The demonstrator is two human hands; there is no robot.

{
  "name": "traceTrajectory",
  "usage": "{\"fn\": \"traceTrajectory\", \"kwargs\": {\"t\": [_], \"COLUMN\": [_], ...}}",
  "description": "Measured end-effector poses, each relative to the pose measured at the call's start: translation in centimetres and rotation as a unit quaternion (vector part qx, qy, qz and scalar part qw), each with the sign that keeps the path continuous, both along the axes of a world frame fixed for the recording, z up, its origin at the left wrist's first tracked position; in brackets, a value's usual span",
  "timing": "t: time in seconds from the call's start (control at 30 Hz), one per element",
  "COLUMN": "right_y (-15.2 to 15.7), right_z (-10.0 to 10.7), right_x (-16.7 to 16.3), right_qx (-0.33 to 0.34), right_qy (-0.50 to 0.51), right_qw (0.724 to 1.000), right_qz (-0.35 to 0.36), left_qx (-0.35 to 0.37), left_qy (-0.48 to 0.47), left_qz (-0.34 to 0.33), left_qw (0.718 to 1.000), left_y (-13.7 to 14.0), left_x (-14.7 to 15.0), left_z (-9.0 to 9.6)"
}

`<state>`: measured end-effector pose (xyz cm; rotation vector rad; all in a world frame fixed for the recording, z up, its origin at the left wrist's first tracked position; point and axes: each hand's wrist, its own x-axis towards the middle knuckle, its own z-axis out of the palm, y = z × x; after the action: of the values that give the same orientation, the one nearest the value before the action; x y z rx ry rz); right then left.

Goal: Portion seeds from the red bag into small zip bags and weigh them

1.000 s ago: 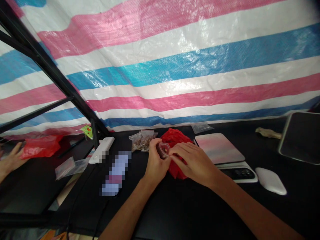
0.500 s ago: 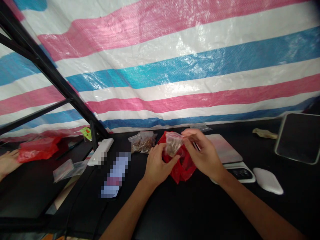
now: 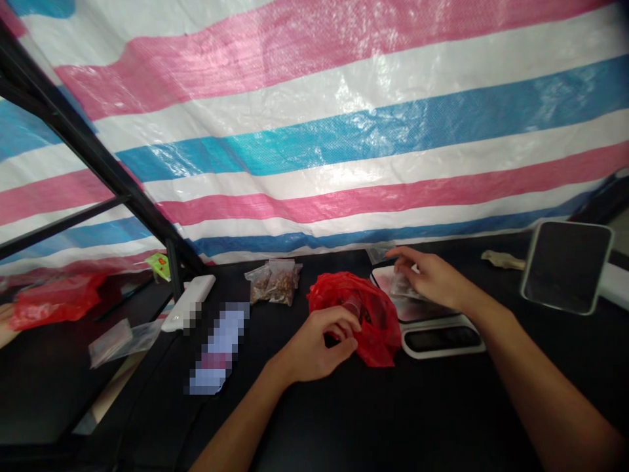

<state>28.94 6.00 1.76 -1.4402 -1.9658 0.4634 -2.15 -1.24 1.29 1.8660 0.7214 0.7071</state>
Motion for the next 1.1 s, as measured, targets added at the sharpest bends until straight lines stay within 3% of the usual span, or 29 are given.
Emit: {"fn": "traceTrajectory", "kwargs": {"t": [0.07,0.13,0.23,0.3,0.43,0.67,0.93,1.1], "right_y": [0.1,0.1,-0.2,-0.7,-2.1,-3.3,-3.2,-3.2], "right_z": [0.1,0.5,1.2,1.3,0.5,-0.9,-0.7,-0.2], "right_x": [-0.1,-0.3,-1.2,-2.4,-5.7,-8.6,-9.9,-9.4], "right_qx": [0.025,0.069,0.145,0.174,0.158,0.137,0.110,0.127], "right_qy": [-0.017,-0.013,-0.036,-0.092,-0.219,-0.325,-0.368,-0.312], "right_qw": [1.000,0.997,0.988,0.980,0.963,0.936,0.923,0.941], "right_qz": [-0.009,-0.029,-0.042,-0.021,0.003,0.018,-0.026,-0.011], "left_qx": [0.025,0.116,0.265,0.309,0.310,0.312,0.326,0.334], "left_qy": [-0.006,0.007,0.061,0.108,0.148,0.111,0.107,0.089], "left_qz": [0.045,0.108,0.151,0.160,0.187,0.229,0.217,0.249], "left_qw": [0.999,0.987,0.950,0.931,0.920,0.915,0.914,0.905], "left_y": [0.3,0.6,1.0,1.1,0.9,0.6,0.6,0.6], "left_x": [0.0,-0.2,-0.4,-0.5,-0.6,-0.7,-0.5,-0.5], "left_z": [-0.3,-0.3,-0.2,-0.2,-0.6,-0.5,-0.6,-0.5]}}
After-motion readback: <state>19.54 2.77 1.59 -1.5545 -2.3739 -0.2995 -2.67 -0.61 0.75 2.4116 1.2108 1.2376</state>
